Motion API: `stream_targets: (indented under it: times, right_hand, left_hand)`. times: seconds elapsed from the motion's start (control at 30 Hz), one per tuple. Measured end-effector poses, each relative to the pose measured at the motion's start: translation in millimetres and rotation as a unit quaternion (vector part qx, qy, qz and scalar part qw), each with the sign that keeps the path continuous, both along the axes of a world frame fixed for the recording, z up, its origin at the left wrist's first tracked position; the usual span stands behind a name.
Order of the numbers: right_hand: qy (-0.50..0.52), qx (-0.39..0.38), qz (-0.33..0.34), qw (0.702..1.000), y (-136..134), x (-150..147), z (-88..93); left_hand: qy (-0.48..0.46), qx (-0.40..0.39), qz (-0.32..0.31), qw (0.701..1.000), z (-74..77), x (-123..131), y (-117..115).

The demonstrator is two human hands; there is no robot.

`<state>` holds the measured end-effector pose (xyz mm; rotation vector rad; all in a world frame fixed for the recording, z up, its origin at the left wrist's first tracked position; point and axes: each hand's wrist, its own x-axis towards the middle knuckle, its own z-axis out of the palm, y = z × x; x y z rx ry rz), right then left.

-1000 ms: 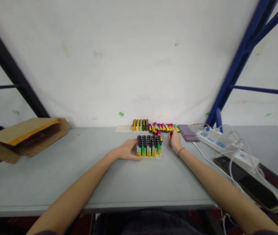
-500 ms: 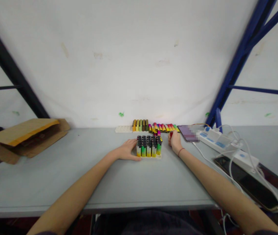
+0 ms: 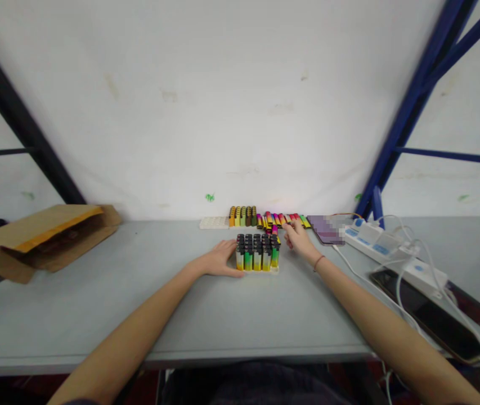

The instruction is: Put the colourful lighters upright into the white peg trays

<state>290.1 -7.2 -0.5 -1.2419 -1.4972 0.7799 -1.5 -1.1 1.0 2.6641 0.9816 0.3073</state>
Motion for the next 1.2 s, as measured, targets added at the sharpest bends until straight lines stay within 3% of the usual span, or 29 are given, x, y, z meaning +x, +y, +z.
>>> stream_targets:
  times: [0.07, 0.27, 0.43, 0.67, 0.97, 1.2]
  right_hand:
    - [0.0, -0.003, 0.005, 1.0, -7, 0, 10.8]
    - [-0.023, 0.04, 0.121, 0.992, -27, 12, 51.3]
    - [0.029, -0.028, 0.182, 0.982, -46, 17, 72.0]
    - [-0.146, -0.044, 0.277, 0.949, -59, 1, 71.7]
    - [-0.269, 0.069, 0.248, 0.928, -55, 1, 70.3]
    - [-0.281, 0.084, 0.244, 0.924, -53, 1, 68.4]
  left_hand:
    - [0.007, -0.002, 0.002, 1.0, -0.1, 0, 0]
    - [-0.002, -0.001, -0.001, 1.0, -1.9, 1, 2]
    - [-0.012, 0.004, -0.006, 1.0, -2.7, 1, 2]
    - [-0.008, 0.001, -0.002, 1.0, -4.2, 1, 3]
    - [-0.02, -0.004, -0.001, 1.0, -2.8, 2, 2]
    - [-0.017, -0.002, -0.008, 1.0, -0.8, 2, 1]
